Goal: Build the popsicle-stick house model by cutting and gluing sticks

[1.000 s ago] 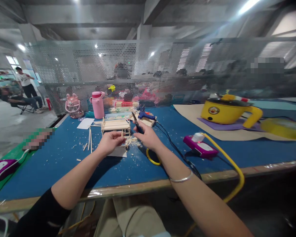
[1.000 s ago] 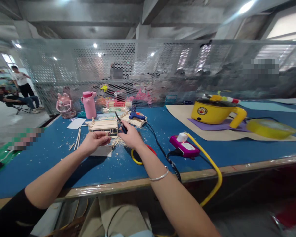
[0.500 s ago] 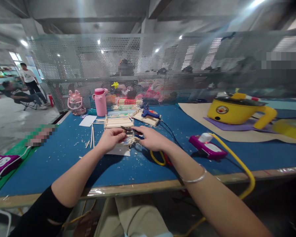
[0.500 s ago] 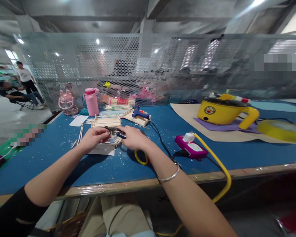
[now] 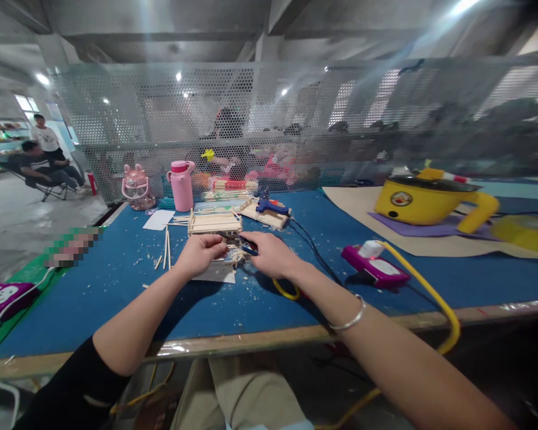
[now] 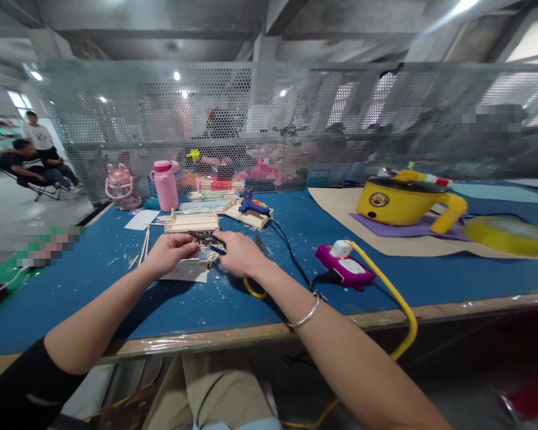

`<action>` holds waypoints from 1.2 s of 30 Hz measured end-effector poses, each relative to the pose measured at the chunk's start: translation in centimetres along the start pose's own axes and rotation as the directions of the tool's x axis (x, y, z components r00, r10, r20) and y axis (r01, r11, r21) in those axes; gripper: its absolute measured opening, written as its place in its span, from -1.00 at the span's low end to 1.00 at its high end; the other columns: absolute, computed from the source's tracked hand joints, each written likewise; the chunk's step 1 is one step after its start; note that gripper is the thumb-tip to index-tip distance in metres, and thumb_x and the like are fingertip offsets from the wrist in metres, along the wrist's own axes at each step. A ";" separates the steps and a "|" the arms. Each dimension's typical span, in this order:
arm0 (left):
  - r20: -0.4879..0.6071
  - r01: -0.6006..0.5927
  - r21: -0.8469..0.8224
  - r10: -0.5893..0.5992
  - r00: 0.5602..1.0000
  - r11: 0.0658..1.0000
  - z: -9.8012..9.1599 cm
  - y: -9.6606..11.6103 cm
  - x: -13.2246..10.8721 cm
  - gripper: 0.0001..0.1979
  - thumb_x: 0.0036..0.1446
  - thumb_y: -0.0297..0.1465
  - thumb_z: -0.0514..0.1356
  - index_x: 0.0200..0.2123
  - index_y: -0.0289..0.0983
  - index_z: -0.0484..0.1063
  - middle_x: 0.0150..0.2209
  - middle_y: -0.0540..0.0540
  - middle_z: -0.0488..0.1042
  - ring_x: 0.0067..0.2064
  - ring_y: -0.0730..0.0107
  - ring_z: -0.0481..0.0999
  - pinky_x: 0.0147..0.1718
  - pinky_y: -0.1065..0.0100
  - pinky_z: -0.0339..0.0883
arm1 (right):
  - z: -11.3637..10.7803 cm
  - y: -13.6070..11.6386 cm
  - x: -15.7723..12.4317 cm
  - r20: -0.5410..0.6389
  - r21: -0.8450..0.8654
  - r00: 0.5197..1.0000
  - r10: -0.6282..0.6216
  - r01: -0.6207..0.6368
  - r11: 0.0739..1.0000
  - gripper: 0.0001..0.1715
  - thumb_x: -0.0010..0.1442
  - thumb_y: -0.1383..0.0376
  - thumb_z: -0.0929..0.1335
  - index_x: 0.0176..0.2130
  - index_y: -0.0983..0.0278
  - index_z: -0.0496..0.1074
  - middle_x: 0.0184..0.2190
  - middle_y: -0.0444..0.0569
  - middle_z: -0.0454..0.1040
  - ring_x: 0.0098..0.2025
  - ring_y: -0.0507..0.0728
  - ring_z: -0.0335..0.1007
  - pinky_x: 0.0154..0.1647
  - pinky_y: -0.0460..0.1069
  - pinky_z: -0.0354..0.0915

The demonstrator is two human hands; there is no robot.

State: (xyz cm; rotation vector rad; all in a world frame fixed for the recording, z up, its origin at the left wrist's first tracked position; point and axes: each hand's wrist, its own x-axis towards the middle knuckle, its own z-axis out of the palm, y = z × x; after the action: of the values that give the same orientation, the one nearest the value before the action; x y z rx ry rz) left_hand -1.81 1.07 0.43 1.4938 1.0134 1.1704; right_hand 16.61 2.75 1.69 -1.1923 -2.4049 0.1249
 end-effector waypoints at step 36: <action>-0.120 -0.078 0.278 0.115 0.986 0.957 1.0 -0.7 0.0 -0.77 0.00 -0.25 0.06 -0.53 -0.30 0.33 -0.62 0.02 0.36 -0.62 0.51 0.34 -0.58 0.48 0.19 | 1.8 -0.9 -0.5 -0.201 -0.230 0.978 0.050 -0.096 0.968 -0.43 -0.07 0.37 0.26 -0.01 0.35 0.27 -0.22 0.12 0.41 -0.17 0.20 0.29 -0.18 -0.02 0.17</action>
State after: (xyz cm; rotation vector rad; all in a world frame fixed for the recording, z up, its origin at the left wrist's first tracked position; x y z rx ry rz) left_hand -0.86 1.05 -0.35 1.7134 1.2461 1.2528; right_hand 15.46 2.03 0.09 -1.3330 -2.2514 -0.2549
